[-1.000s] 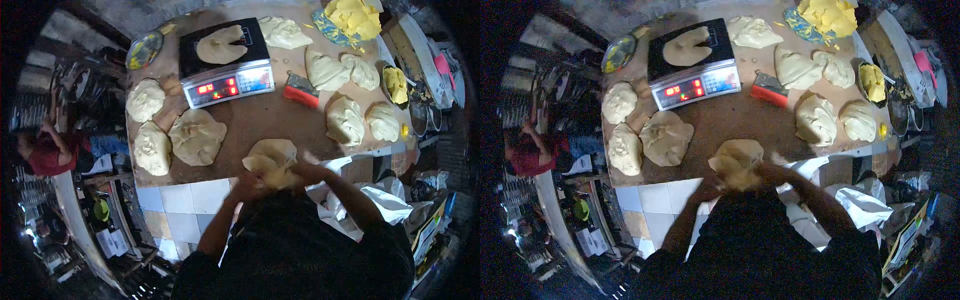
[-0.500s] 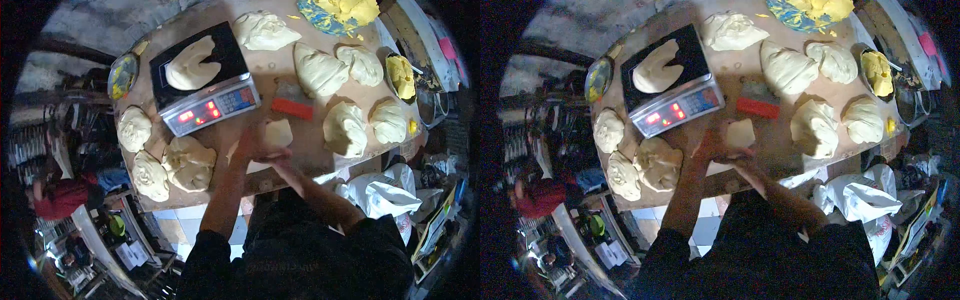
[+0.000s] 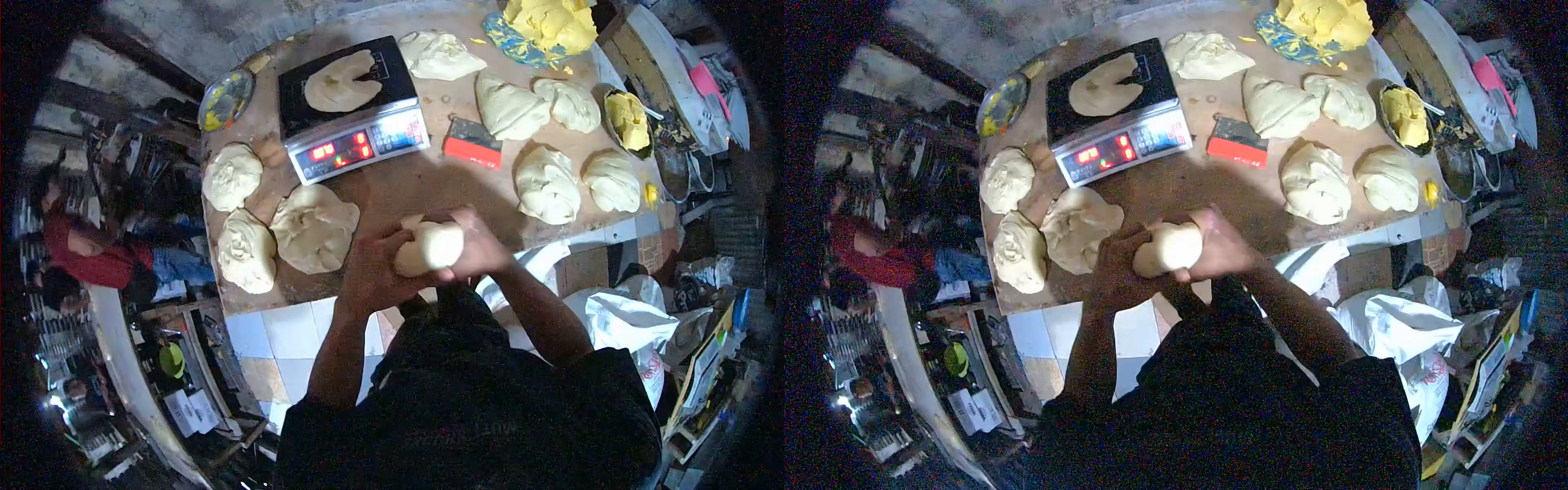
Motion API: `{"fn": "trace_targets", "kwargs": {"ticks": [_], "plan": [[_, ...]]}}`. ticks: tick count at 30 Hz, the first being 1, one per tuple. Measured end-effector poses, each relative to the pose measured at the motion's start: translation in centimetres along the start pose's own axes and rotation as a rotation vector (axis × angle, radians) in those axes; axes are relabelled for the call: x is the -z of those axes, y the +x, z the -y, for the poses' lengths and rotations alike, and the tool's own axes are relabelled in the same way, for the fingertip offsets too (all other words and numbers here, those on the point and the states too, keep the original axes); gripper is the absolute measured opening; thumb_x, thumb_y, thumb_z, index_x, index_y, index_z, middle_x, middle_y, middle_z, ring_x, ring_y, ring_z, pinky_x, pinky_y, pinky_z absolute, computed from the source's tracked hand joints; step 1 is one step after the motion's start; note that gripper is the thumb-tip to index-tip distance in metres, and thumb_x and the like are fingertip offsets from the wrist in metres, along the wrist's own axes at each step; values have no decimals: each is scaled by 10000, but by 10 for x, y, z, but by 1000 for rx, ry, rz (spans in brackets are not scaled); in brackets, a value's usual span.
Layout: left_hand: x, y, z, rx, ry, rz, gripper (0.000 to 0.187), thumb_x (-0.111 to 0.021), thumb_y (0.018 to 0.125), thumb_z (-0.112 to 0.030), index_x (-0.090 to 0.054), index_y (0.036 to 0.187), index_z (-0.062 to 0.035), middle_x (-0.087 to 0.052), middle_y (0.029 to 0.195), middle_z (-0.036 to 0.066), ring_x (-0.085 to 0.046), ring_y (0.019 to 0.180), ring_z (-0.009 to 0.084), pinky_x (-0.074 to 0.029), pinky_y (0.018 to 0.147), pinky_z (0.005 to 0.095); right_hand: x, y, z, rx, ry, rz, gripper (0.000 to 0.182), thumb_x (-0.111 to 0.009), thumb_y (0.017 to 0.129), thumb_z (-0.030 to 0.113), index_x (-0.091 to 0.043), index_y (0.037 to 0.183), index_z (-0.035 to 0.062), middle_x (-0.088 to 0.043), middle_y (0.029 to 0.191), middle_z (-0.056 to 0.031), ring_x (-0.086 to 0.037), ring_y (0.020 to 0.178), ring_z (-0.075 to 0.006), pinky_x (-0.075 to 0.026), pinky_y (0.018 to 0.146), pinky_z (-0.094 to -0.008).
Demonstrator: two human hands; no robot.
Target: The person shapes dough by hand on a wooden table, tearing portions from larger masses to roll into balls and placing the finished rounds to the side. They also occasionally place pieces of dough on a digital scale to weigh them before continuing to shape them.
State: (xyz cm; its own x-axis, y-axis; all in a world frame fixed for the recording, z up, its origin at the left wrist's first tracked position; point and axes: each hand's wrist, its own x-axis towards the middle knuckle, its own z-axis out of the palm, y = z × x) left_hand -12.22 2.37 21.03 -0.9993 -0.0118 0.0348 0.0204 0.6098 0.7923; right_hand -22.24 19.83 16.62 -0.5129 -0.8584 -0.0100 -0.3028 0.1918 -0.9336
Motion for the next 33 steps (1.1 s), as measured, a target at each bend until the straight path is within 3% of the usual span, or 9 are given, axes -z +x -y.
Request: {"fn": "trace_targets", "kwargs": {"ticks": [4,8,11,15,17,21,22,29,33], "plan": [[-40,-28,46,-200,135,-43,595,-890,493,-388,-693,951,-63,-631,1113,151,-540,1106,395,-383,997,506,-43,-43,-92,381,-251,-301,660,-849,516,446,-693,1038,75,-651,1025,-163,-642,985,-362,-508,860,-470],[-164,-88,161,-4,220,495,612,-869,551,-381,-707,1073,-107,-650,1130,126,-572,1127,338,-447,943,467,-126,-125,-228,-44,-248,95,709,-874,602,344,-635,1215,80,-625,1224,-172,-572,1163,-386,-430,1029,-484],[-141,-89,170,-38,-97,382,556,-854,633,-353,-680,1102,-110,-657,1131,157,-603,1080,328,-465,913,469,-60,-70,-146,-338,-159,574,753,-886,603,341,-608,1241,52,-607,1242,-213,-553,1184,-406,-425,1032,-484],[-78,56,168,699,-118,78,524,-794,765,-404,-649,1144,-73,-662,1066,189,-634,991,356,-476,895,475,-12,18,-185,-336,30,-323,732,-784,785,324,-471,1361,-1,-553,1314,-214,-526,1231,-342,-395,1060,-441],[-89,97,216,37,758,-140,547,-731,829,-379,-556,1260,-91,-637,1159,169,-612,1028,380,-492,921,466,-5,33,-175,-362,-112,-626,730,-737,847,325,-408,1413,1,-533,1339,-197,-508,1248,-327,-383,1069,-429],[-82,143,172,-140,310,15,699,-783,738,-491,-563,1270,-94,-637,1160,149,-618,1062,335,-470,926,496,-47,-4,-171,-454,1287,-851,678,-643,943,285,-308,1466,13,-466,1401,-179,-461,1291,-287,-370,1086,-441],[-98,142,166,-175,187,55,757,-809,690,-535,-570,1252,-89,-633,1177,138,-615,1077,334,-471,937,483,-63,-13,-156,-297,893,-858,620,-649,941,267,-370,1431,9,-494,1374,-179,-483,1270,-269,-386,1075,-438],[-84,140,145,336,58,260,969,-902,469,-584,-598,1219,-49,-680,1081,172,-669,985,322,-535,849,429,-115,20,-374,-261,968,-75,819,-877,709,289,-459,1370,45,-519,1361,-183,-493,1279,-260,-444,1023,-460],[-121,-2,180,178,-16,224,897,-836,598,-614,-584,1264,-69,-635,1213,179,-643,1053,324,-462,977,439,-87,-26,-201,-191,625,-41,737,-818,753,258,-461,1361,44,-529,1343,-147,-501,1267,-278,-432,1051,-427]]}}
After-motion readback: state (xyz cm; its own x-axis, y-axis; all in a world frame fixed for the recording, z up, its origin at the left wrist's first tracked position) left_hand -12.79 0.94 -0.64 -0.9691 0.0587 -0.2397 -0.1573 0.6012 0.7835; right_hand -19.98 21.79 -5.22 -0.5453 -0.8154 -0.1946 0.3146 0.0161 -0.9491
